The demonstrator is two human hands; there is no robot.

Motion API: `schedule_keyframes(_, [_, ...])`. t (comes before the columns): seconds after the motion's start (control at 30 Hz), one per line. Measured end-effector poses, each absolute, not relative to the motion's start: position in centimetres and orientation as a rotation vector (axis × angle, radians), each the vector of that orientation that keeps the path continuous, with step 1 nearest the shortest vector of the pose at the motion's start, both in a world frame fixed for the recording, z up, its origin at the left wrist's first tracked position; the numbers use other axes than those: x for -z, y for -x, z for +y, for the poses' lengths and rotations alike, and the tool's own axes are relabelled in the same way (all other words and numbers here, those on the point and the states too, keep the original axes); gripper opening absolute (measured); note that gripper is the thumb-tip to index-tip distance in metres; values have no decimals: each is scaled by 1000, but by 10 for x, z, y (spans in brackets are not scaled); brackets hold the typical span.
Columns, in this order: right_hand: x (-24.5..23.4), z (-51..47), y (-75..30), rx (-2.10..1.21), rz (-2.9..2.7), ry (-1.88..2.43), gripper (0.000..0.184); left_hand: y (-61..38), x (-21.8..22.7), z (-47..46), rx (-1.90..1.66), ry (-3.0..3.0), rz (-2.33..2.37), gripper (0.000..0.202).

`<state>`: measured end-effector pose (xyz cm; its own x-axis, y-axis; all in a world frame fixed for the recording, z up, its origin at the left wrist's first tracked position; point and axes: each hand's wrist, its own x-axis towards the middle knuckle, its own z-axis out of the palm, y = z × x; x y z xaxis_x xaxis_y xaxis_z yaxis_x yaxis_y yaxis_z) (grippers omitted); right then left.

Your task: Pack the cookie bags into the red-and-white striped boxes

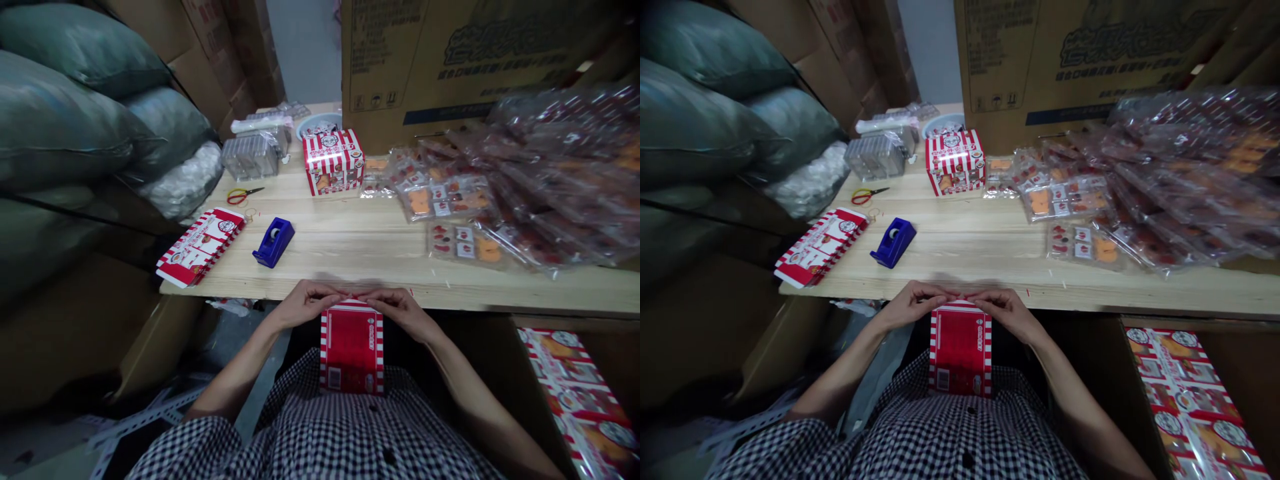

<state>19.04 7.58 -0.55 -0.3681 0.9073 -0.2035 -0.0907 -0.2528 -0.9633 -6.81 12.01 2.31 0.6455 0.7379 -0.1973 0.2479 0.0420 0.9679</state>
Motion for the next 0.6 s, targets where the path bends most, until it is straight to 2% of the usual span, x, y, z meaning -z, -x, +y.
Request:
schedule_keyframes(0.3, [4, 86, -191, -1861, -1219, 1030, 35, 56, -25, 136, -386, -1631, 852, 31])
schedule_keyframes(0.6, [1, 106, -199, -1951, -1224, 1091, 33, 45, -15, 143, -374, -1317, 942, 25])
